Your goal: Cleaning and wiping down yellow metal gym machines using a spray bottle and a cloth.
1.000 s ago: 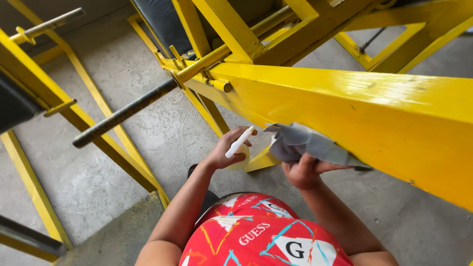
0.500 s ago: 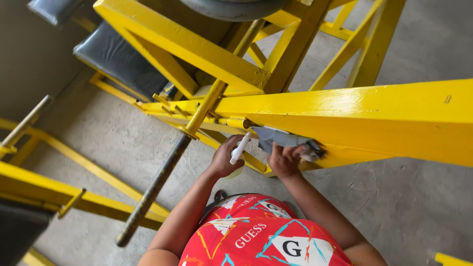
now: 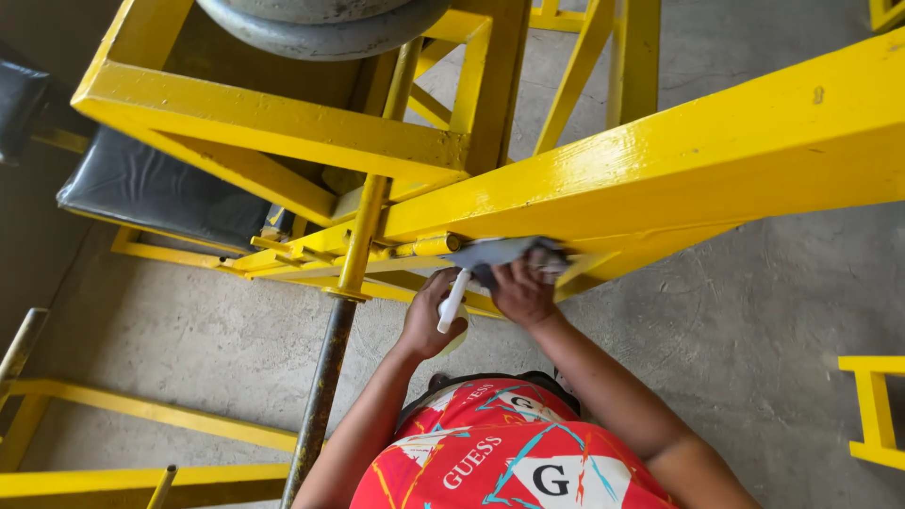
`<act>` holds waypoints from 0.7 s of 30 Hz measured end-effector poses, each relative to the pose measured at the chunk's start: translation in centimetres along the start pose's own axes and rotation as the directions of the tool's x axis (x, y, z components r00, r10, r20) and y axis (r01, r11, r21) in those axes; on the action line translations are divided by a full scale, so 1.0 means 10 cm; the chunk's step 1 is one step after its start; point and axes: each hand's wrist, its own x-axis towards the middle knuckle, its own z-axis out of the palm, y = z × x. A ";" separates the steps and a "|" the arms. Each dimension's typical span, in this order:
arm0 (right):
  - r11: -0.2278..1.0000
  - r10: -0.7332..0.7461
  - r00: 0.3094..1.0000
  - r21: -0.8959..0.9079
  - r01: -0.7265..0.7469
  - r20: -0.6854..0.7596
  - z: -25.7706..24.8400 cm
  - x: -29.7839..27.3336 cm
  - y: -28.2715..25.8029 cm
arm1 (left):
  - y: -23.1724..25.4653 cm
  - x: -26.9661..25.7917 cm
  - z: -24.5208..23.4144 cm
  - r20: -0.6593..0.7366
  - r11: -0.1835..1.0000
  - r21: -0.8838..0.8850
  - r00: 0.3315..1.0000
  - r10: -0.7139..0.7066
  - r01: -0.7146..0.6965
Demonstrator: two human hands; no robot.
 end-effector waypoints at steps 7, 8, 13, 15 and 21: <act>0.980 0.188 0.951 0.110 -0.165 -0.245 -0.88 0.62 0.69 | 0.72 0.01 -0.35 0.011 0.973 -0.175 0.988 0.154 -0.150; 0.979 0.199 0.924 0.106 -0.173 -0.328 -0.97 0.77 0.69 | 0.81 0.02 -0.39 0.008 0.982 -0.162 0.995 0.103 -0.100; 0.987 0.163 0.893 0.076 -0.144 -0.419 -0.57 0.81 0.33 | 1.03 -0.02 -0.48 -0.042 0.996 -0.073 0.998 0.053 -0.056; 0.996 0.088 0.949 0.031 -0.082 -0.301 -0.24 0.52 0.11 | 1.03 -0.06 -0.47 -0.030 0.995 -0.096 0.999 0.036 -0.038; 0.972 -0.155 0.982 -0.192 0.132 -0.111 -0.22 0.27 0.27 | 1.00 -0.04 -0.41 -0.049 0.982 -0.186 0.998 -0.049 0.040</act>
